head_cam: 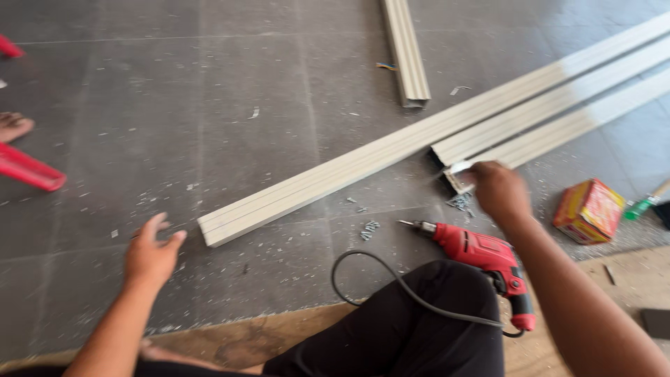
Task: The person uses a red corded drill to attach metal brackets to long white aluminum profiles. They position the brackets, insert screws, and drive them in to secure the pieces together on the floor.
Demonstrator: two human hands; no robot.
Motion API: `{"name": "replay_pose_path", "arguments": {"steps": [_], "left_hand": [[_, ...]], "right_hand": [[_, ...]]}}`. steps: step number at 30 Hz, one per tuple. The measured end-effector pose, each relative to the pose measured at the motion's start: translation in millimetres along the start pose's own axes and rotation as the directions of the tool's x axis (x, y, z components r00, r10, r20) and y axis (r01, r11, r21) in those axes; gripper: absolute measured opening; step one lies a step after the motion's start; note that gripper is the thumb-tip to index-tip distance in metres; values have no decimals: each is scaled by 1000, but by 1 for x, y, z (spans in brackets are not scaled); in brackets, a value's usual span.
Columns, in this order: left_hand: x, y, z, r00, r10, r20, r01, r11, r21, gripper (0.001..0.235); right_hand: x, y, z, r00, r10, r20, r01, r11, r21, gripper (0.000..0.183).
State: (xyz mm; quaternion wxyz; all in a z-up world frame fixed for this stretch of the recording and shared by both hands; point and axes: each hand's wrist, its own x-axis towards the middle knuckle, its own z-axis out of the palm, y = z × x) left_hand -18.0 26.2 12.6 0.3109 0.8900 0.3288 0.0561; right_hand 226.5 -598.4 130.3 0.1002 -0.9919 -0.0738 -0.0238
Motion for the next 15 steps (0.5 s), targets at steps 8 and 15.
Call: {"name": "replay_pose_path", "arguments": {"steps": [8,15], "left_hand": [[-49,38,-13,979,52,196,-66,996,66,58],[-78,68,-30,962,166,217,-177,984,29,52]], "right_hand": [[-65,-268,90,798,-460,390,332,875,352,17],[-86,-274,117,897,-264,356,-48,740,671,22]]}}
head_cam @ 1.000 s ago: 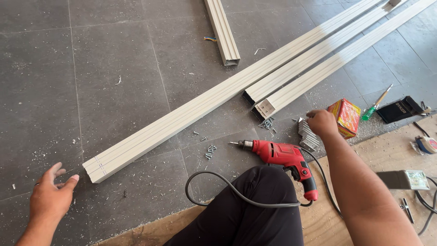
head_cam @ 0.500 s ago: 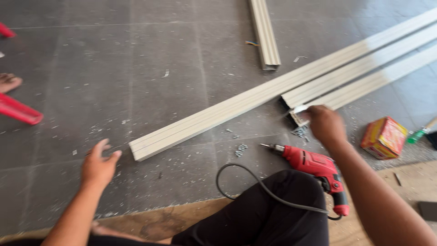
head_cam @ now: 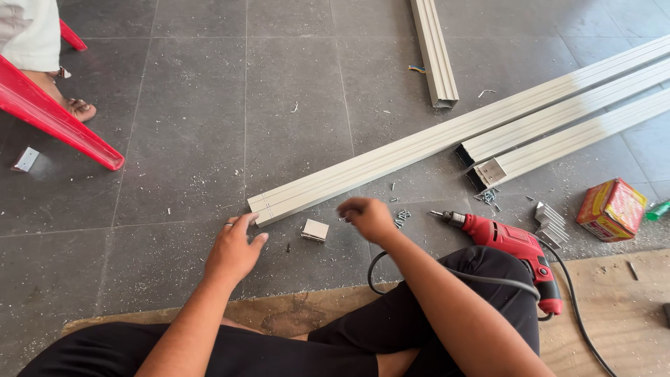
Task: The person uses a red corded drill to attach metal brackets to long white aluminum profiles. They position the brackets, insert screws, and drive them in to secure the pieces together on the floor.
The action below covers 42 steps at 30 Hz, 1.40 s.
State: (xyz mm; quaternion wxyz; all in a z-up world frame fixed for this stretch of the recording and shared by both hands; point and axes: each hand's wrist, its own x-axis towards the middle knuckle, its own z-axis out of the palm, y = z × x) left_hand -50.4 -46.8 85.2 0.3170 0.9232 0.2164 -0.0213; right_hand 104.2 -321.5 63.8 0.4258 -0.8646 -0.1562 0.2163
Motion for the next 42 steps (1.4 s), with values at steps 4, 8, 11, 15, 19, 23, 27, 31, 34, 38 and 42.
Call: {"name": "replay_pose_path", "arguments": {"steps": [4,8,11,15,19,23,27,31,34,38,42], "left_hand": [[7,13,7,997,67,40,-67,998,1,49],[8,15,9,994,71,82,-74,997,37,50],[9,16,5,996,45,83,-47,999,24,49],[9,19,3,996,-6,89,2,999,45,46],[7,25,6,996,63,61,-66,996,59,43],[6,38,17,986,148,82,-153,986,60,41],[8,56,36,978,182,107,-189,980,64,39],[6,67,58,981,136,136,-144,988,54,37],[3,65,66,978,114,173,-136,983,121,27],[1,53,65,981,112,161,-139,976,165,19],[0,46,58,988,79,133,-104,977,187,20]], "right_hand": [[2,22,-54,976,194,-100,-174,968,182,27],[0,48,-126,959,232,-160,-273,908,-318,21],[2,74,-160,977,202,-74,-212,843,-494,20],[8,111,-168,982,190,-22,-165,784,-598,23],[13,128,-159,990,140,-9,-114,769,-629,22],[9,120,-148,992,127,-2,-89,680,-728,20],[3,109,-144,988,154,-9,-110,660,-743,21],[2,109,-141,993,121,14,-64,614,-787,20],[2,111,-139,998,48,29,-5,595,-804,20],[2,116,-141,995,101,-12,-73,629,-774,21],[5,117,-140,994,113,-5,-77,648,-758,20]]}}
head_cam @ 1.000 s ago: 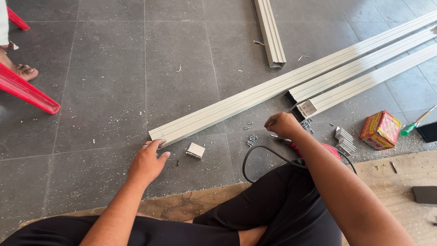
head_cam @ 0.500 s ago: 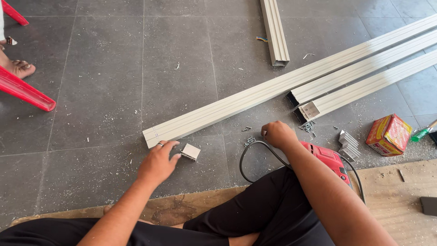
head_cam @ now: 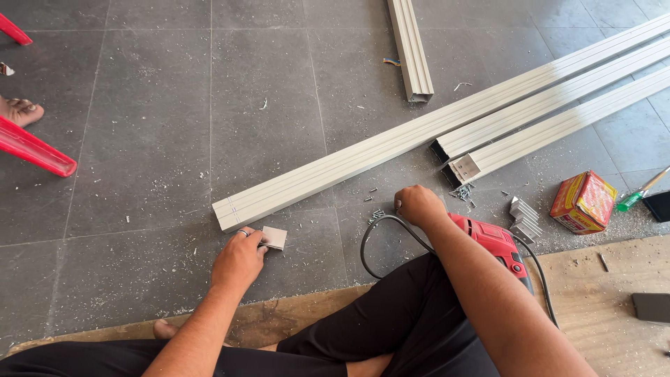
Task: The person uses a red corded drill to attach metal brackets to long white aluminum profiles. They position the brackets, insert screws, and drive them in to secure the pieces together on the floor.
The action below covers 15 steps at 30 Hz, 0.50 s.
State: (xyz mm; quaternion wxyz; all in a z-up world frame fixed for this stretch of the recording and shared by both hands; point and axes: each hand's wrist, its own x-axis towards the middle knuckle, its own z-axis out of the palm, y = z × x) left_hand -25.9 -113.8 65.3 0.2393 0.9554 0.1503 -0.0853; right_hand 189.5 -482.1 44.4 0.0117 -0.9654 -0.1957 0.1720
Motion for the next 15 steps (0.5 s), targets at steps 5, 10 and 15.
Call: {"name": "replay_pose_path", "arguments": {"steps": [5,10,15], "left_hand": [[-5,3,-1,999,-27,17,25,996,89,19],[-11,-7,-2,999,14,-36,-3,961,275,21],[-18,-20,-6,998,-53,15,44,927,374,20]], "right_hand": [[0,5,-3,998,59,30,-62,991,122,24],[0,5,-4,990,135,28,-137,984,118,29],[-2,6,-3,987,149,54,-152,987,51,27]]}}
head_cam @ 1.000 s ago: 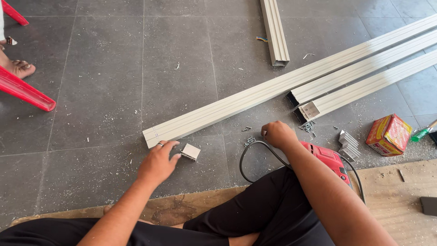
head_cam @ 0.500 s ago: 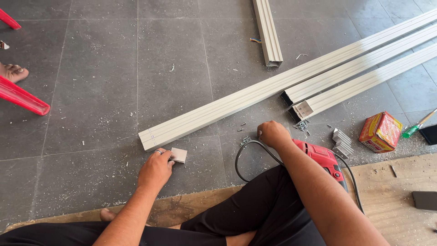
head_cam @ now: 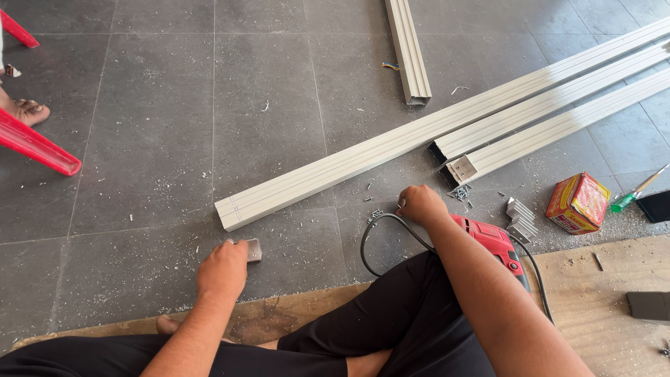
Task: The person uses a red corded drill to attach metal brackets to long white aluminum profiles. They position the brackets, insert screws, and drive them in to secure the pieces together on the floor.
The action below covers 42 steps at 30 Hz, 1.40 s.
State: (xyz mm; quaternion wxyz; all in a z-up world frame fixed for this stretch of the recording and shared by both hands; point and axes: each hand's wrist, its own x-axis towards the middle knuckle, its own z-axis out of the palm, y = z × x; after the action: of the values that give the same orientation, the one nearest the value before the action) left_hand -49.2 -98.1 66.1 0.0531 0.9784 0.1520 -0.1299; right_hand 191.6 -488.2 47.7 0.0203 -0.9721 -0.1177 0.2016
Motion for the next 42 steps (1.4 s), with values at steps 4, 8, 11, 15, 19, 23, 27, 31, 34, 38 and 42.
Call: {"name": "replay_pose_path", "arguments": {"steps": [4,8,11,15,19,23,27,31,34,38,42], "left_hand": [[-7,-6,-5,999,-27,25,28,1000,-14,18],[-10,-12,-5,994,-92,65,92,996,5,19],[-9,-17,0,997,-56,46,51,995,91,16],[-6,-23,4,982,-182,49,175,976,126,18],[-7,-37,2,929,-363,74,354,928,113,22],[-7,-41,-5,888,-454,72,454,891,13,24],[-10,-41,-7,859,-504,91,510,858,-67,30],[-8,-44,-9,827,-549,120,561,818,-125,37],[-5,-52,-8,801,-582,142,599,779,-187,49],[1,-67,-9,758,-636,145,646,701,-301,62],[9,-77,-13,723,-659,209,685,640,-350,80]], "right_hand": [[-5,-3,-2,994,-105,12,106,993,-44,21],[-14,-10,-6,999,-40,7,40,994,-105,22],[-22,-16,-13,992,-118,36,123,976,-177,20],[-26,-15,-20,990,-120,73,129,983,-132,21],[-24,-15,-12,997,-61,38,66,986,-151,20],[-21,-6,-12,997,64,49,-66,997,49,22],[-21,4,-14,995,87,54,-91,994,63,30],[-17,13,-10,996,67,55,-70,997,43,30],[-11,25,-4,996,38,84,-46,994,98,37],[1,58,-6,981,83,175,-140,928,346,68],[-6,130,-24,956,264,126,-292,833,470,73]]}}
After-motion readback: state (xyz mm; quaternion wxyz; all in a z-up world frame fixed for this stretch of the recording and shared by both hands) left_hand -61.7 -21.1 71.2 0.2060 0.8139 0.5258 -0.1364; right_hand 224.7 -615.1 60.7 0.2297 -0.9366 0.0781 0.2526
